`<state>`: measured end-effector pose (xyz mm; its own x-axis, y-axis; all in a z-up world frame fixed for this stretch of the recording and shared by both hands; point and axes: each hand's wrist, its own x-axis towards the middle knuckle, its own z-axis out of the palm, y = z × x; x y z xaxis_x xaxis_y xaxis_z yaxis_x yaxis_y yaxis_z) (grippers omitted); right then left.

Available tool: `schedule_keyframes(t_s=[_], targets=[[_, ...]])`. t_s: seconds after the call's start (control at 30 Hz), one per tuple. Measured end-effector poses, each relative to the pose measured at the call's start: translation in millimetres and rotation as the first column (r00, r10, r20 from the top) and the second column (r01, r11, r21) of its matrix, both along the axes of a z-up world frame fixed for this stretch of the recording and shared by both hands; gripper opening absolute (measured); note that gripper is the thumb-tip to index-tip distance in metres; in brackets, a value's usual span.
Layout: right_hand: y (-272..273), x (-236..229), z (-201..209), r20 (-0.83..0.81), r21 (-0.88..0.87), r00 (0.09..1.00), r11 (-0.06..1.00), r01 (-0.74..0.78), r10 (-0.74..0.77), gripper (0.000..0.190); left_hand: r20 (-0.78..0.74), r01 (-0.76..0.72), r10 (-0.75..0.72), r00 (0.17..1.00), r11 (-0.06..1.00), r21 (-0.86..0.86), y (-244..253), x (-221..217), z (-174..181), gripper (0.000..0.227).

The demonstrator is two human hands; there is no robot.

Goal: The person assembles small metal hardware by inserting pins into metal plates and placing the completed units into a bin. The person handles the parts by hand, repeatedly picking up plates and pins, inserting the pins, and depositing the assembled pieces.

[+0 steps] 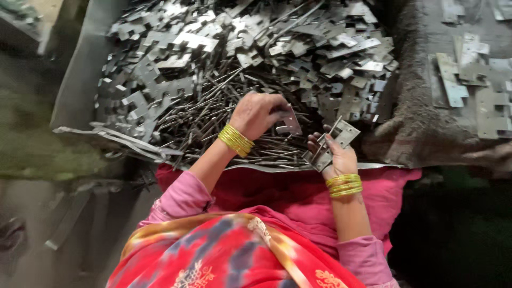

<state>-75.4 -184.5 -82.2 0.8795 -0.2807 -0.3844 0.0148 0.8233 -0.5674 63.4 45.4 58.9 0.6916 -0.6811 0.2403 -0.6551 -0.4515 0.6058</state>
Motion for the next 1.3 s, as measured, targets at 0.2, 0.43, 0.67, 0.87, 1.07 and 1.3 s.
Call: schedule_keyframes(t_s=[0.2, 0.43, 0.67, 0.87, 1.07, 1.3], targets=[[52, 12, 13, -0.081, 0.083, 0.976, 0.977, -0.195, 0.202, 0.039, 0.483, -0.051, -0.058, 0.874, 0.976, 0.211, 11, -50, 24, 0.011], [52, 6, 22, 0.013, 0.104, 0.949, 0.944, -0.313, 0.314, 0.042, 0.595, 0.257, -0.223, 0.772, 0.966, 0.029, 14, -109, -34, 0.032], [69, 21, 24, 0.113, -0.114, 0.962, 0.966, -0.234, 0.247, 0.036, -0.104, -0.424, 0.414, 0.904, 0.841, -0.335, 8, -123, -64, 0.043], [110, 37, 57, 0.159, -0.612, 0.972, 0.790, -0.042, 0.175, 0.045, -0.727, -0.448, 0.160, 0.668, 0.866, -0.221, 42, -93, -59, 0.022], [88, 31, 104, -0.330, -0.920, 0.744, -0.374, -0.116, 0.581, 0.048, -0.231, 0.035, 0.021, 0.973, 0.971, 0.237, 99, -54, -34, 0.025], [59, 21, 50, -0.261, -0.910, 0.880, 0.202, -0.362, 0.397, 0.020, 0.287, -0.725, 0.674, 0.681, 0.677, 0.129, 124, 68, -90, 0.021]])
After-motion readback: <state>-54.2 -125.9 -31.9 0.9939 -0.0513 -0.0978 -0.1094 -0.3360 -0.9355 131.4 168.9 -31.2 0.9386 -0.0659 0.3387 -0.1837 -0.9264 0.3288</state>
